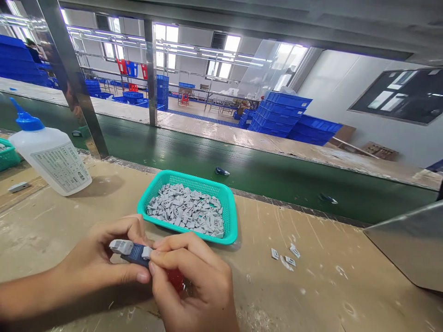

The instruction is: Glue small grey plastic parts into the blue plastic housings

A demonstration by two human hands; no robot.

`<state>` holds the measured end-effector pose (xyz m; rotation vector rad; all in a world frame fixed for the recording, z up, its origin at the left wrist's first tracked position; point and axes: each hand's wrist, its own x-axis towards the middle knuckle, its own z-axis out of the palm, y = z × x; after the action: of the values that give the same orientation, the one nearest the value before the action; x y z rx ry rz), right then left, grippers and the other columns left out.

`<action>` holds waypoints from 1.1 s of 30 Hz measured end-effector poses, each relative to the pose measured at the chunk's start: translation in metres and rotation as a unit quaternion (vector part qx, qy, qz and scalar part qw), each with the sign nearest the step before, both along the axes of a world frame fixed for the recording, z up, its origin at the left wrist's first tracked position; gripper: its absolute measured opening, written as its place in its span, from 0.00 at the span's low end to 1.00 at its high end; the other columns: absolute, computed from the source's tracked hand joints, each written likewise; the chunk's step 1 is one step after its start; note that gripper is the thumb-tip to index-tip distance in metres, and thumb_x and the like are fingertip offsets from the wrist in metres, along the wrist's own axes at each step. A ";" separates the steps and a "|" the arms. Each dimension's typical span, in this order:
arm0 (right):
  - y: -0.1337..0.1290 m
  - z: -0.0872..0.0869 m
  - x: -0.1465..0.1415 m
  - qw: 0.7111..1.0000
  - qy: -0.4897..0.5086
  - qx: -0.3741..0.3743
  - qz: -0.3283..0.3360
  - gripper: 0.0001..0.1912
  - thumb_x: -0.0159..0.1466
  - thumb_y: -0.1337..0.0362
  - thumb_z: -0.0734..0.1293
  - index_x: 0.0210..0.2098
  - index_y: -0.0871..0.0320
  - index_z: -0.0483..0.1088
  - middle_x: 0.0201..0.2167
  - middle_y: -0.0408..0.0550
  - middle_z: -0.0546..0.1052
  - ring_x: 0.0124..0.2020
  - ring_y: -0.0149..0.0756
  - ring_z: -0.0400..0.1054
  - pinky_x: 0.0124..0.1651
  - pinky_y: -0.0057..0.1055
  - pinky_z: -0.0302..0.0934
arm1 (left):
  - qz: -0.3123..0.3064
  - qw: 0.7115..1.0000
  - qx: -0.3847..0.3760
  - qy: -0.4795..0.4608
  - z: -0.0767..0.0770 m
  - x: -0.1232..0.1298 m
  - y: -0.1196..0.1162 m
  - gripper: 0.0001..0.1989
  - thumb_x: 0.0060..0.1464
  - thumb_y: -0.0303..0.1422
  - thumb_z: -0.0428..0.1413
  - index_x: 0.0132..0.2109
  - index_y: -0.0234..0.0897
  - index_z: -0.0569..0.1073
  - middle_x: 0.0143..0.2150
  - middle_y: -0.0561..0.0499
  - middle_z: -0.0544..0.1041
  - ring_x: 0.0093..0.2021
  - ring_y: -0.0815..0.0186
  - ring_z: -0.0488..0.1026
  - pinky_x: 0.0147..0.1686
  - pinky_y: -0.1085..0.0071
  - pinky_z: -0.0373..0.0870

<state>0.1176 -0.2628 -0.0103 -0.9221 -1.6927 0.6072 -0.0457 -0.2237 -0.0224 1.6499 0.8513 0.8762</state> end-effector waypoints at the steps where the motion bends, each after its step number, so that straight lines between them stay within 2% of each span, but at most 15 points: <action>1: 0.000 0.000 -0.001 1.000 -0.002 0.007 -0.003 0.13 0.53 0.80 0.64 0.30 0.57 0.71 0.31 0.47 0.72 0.34 0.35 0.69 0.36 0.31 0.67 | 0.000 1.000 0.006 0.009 0.000 0.000 0.000 0.14 0.40 0.35 0.61 0.25 0.34 0.63 0.25 0.57 0.65 0.28 0.73 0.61 0.28 0.76 0.56; 7: -0.003 0.001 -0.003 1.000 -0.021 0.013 -0.014 0.11 0.54 0.79 0.64 0.29 0.57 0.69 0.27 0.47 0.70 0.34 0.36 0.69 0.36 0.32 0.68 | -0.003 1.000 0.006 0.025 0.000 0.000 -0.003 0.16 0.40 0.38 0.60 0.24 0.34 0.62 0.25 0.55 0.65 0.28 0.71 0.61 0.28 0.74 0.56; 11: -0.006 0.005 -0.001 0.998 -0.063 0.000 -0.008 0.10 0.55 0.78 0.62 0.29 0.58 0.71 0.30 0.49 0.70 0.36 0.36 0.68 0.36 0.30 0.67 | 0.005 0.999 0.030 0.022 -0.002 0.000 -0.002 0.15 0.40 0.38 0.61 0.25 0.34 0.62 0.24 0.55 0.65 0.28 0.71 0.62 0.27 0.75 0.56; 15: -0.008 0.003 0.000 0.994 -0.107 -0.005 -0.003 0.11 0.57 0.77 0.60 0.31 0.58 0.71 0.34 0.52 0.70 0.38 0.37 0.68 0.35 0.27 0.67 | 0.012 0.991 0.127 0.048 -0.002 -0.003 -0.002 0.10 0.44 0.33 0.59 0.26 0.35 0.65 0.25 0.54 0.66 0.28 0.71 0.63 0.28 0.75 0.58; 18: -0.008 -0.001 -0.001 0.994 -0.105 0.022 -0.003 0.12 0.56 0.79 0.59 0.31 0.59 0.69 0.34 0.51 0.70 0.41 0.36 0.67 0.39 0.26 0.66 | -0.006 0.968 0.239 0.075 -0.001 -0.007 -0.002 0.05 0.46 0.28 0.57 0.29 0.35 0.66 0.27 0.53 0.67 0.29 0.71 0.63 0.30 0.75 0.59; 20: -0.009 -0.002 -0.001 0.994 -0.103 0.039 -0.003 0.14 0.55 0.80 0.59 0.33 0.59 0.69 0.36 0.51 0.70 0.42 0.36 0.66 0.42 0.26 0.65 | -0.012 0.960 0.270 0.069 0.001 -0.010 -0.002 0.04 0.47 0.26 0.56 0.31 0.36 0.67 0.28 0.52 0.67 0.29 0.71 0.63 0.30 0.75 0.59; 21: -0.009 -0.002 -0.001 0.994 -0.104 0.039 0.002 0.15 0.55 0.80 0.59 0.35 0.59 0.70 0.37 0.51 0.70 0.43 0.35 0.66 0.43 0.26 0.65 | -0.014 0.963 0.263 0.063 0.003 -0.010 0.000 0.04 0.47 0.26 0.56 0.31 0.36 0.68 0.29 0.52 0.67 0.30 0.71 0.64 0.30 0.75 0.59; 23: -0.008 0.002 0.002 0.995 -0.098 0.013 0.020 0.16 0.56 0.79 0.59 0.37 0.57 0.71 0.39 0.50 0.70 0.43 0.35 0.66 0.43 0.26 0.65 | -0.018 0.979 0.201 0.037 0.008 -0.010 0.004 0.03 0.47 0.27 0.57 0.31 0.36 0.69 0.30 0.52 0.68 0.31 0.70 0.65 0.32 0.75 0.60; 26: -0.005 0.010 0.007 0.995 -0.055 -0.069 0.055 0.18 0.58 0.76 0.60 0.41 0.51 0.71 0.40 0.47 0.72 0.43 0.35 0.67 0.42 0.26 0.66 | -0.031 0.998 0.038 -0.045 0.013 -0.007 0.010 0.04 0.46 0.30 0.57 0.31 0.36 0.69 0.31 0.53 0.68 0.34 0.71 0.65 0.35 0.75 0.61; 30: -0.001 0.013 0.011 0.979 0.036 -0.175 0.098 0.15 0.60 0.72 0.60 0.44 0.51 0.69 0.40 0.46 0.73 0.41 0.34 0.68 0.43 0.27 0.66 | -0.045 0.976 -0.154 -0.148 0.011 -0.004 0.015 0.10 0.47 0.33 0.57 0.39 0.37 0.69 0.34 0.53 0.69 0.37 0.70 0.65 0.39 0.74 0.60; 33: 0.001 0.009 0.013 0.963 0.101 -0.229 0.102 0.08 0.62 0.65 0.59 0.34 0.56 0.70 0.30 0.47 0.74 0.32 0.32 0.68 0.36 0.25 0.65 | -0.065 0.958 -0.197 -0.200 0.008 -0.003 0.015 0.17 0.50 0.35 0.54 0.48 0.37 0.66 0.34 0.52 0.69 0.36 0.71 0.63 0.38 0.74 0.58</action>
<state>0.1303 -0.2620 -0.0017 -0.9697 -1.4969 1.2284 -0.0491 -0.2086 -0.0140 1.1182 0.5808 0.8454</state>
